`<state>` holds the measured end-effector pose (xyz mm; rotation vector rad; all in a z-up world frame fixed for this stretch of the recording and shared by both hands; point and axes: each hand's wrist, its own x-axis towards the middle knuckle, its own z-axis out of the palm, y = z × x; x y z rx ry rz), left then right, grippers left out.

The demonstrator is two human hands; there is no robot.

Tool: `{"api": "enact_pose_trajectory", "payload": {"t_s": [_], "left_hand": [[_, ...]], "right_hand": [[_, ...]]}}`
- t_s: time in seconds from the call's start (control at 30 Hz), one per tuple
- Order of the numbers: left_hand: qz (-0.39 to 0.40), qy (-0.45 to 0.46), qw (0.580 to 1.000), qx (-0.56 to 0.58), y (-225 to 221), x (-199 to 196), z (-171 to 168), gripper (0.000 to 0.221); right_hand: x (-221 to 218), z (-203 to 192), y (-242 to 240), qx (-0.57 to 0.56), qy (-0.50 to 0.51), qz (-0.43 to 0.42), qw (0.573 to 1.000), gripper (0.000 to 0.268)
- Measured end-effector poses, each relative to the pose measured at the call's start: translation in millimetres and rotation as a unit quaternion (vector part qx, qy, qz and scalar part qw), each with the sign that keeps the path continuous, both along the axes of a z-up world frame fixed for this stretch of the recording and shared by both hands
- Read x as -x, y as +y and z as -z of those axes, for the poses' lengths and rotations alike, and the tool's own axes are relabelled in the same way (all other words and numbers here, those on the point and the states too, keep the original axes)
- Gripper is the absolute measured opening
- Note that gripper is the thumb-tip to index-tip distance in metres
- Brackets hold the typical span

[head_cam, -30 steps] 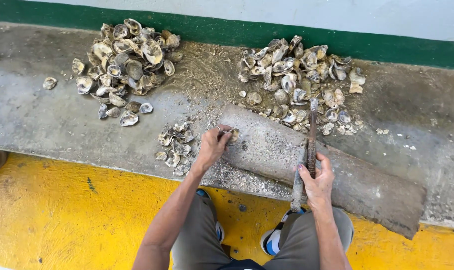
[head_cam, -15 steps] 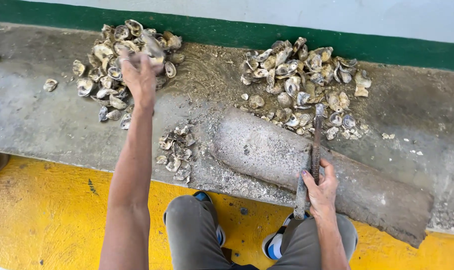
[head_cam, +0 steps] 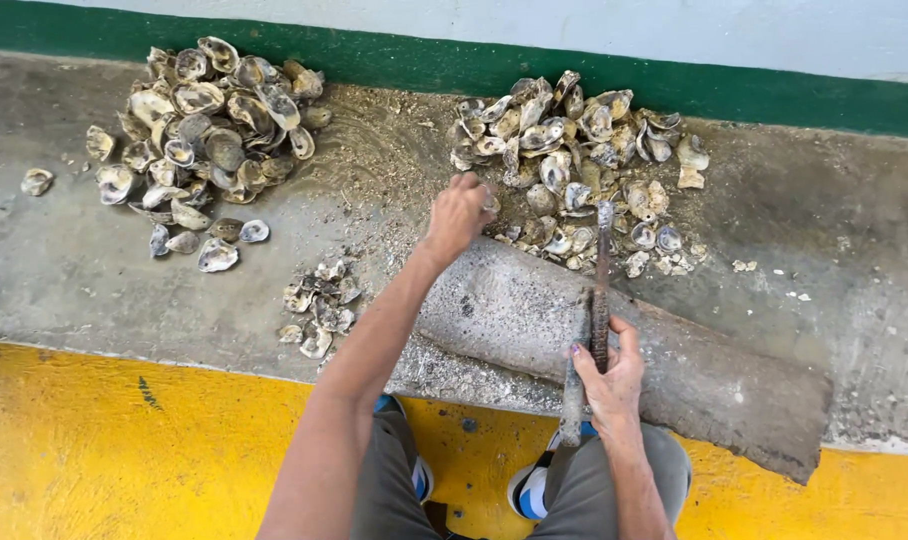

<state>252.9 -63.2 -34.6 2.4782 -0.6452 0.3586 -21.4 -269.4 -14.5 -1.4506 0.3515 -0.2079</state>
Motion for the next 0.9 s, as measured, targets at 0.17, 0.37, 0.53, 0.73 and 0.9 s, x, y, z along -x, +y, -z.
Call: {"api": "enact_pose_trajectory", "payload": {"t_s": [0.17, 0.37, 0.53, 0.73, 0.9], "left_hand": [[-0.012, 0.036, 0.984, -0.174, -23, -15, 16, 0.041], [-0.043, 0.078, 0.989, -0.116, -9, -32, 39, 0.031], [-0.063, 0.319, 0.895, 0.306, 12, 10, -7, 0.02], [0.047, 0.365, 0.788, 0.493, 18, 56, -18, 0.017], [-0.013, 0.322, 0.854, 0.407, 7, 88, -23, 0.017]], "right_hand": [[-2, 4, 3, 0.008, -0.01, -0.005, 1.0, 0.058], [-3, 4, 1, 0.011, -0.005, -0.004, 1.0, 0.058], [-5, -6, 3, -0.003, 0.011, -0.008, 1.0, 0.058], [-5, -6, 5, 0.017, 0.013, -0.004, 1.0, 0.06], [-5, -3, 3, 0.017, -0.015, -0.013, 1.0, 0.058]]}}
